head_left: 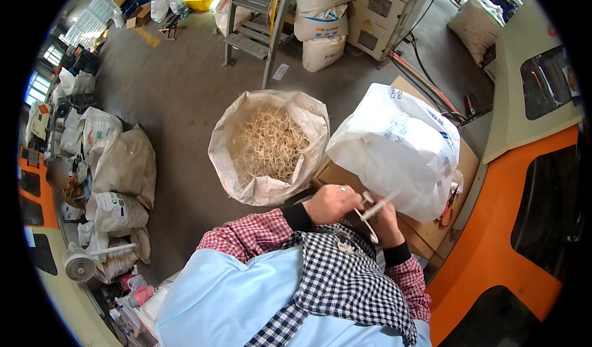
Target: The person operates an injection molding machine, opening the safety door to retrieve small white plastic parts. They separate the parts from the runner and place them into a bag, then close the door and repeat the cycle.
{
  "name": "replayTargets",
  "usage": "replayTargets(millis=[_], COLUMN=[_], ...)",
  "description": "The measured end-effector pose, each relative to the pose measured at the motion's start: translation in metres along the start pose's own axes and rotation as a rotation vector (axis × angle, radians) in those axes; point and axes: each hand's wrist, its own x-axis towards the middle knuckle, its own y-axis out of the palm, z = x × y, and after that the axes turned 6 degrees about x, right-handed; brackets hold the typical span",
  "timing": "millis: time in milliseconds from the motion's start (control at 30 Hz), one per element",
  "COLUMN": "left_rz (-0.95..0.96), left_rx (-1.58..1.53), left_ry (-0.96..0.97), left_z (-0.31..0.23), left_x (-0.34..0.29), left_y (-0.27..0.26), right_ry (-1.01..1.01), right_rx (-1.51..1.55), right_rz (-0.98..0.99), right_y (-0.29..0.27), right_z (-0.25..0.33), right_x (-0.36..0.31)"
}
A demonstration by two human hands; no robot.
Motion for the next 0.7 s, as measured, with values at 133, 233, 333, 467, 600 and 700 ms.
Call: replayTargets(millis=[133, 233, 333, 467, 600, 700], left_rz=[-0.281, -0.264, -0.182, -0.625, -0.311, 0.093], left_rx=[0.002, 0.066, 0.062, -0.243, 0.217, -0.393], left_ry=[-0.824, -1.123, -1.49, -1.713, -0.953, -0.702], left_z=[0.032, 0.124, 0.171, 0.247, 0.2, 0.075], left_x=[-0.051, -0.168, -0.199, -0.196, -0.08, 0.043], left_y=[-0.009, -0.004, -0.026, -0.046, -0.048, -0.044], right_ry=[0.233, 0.149, 0.135, 0.141, 0.204, -0.063], right_rx=[0.379, 0.478, 0.351, 0.199, -0.082, -0.042], right_rz=[-0.435, -0.524, -0.555, -0.532, -0.684, -0.815], right_y=[-0.066, -0.083, -0.083, -0.09, -0.079, -0.075], right_z=[-0.033, -0.026, -0.023, -0.047, -0.032, -0.052], right_x=[0.055, 0.074, 0.06, 0.026, -0.011, -0.04])
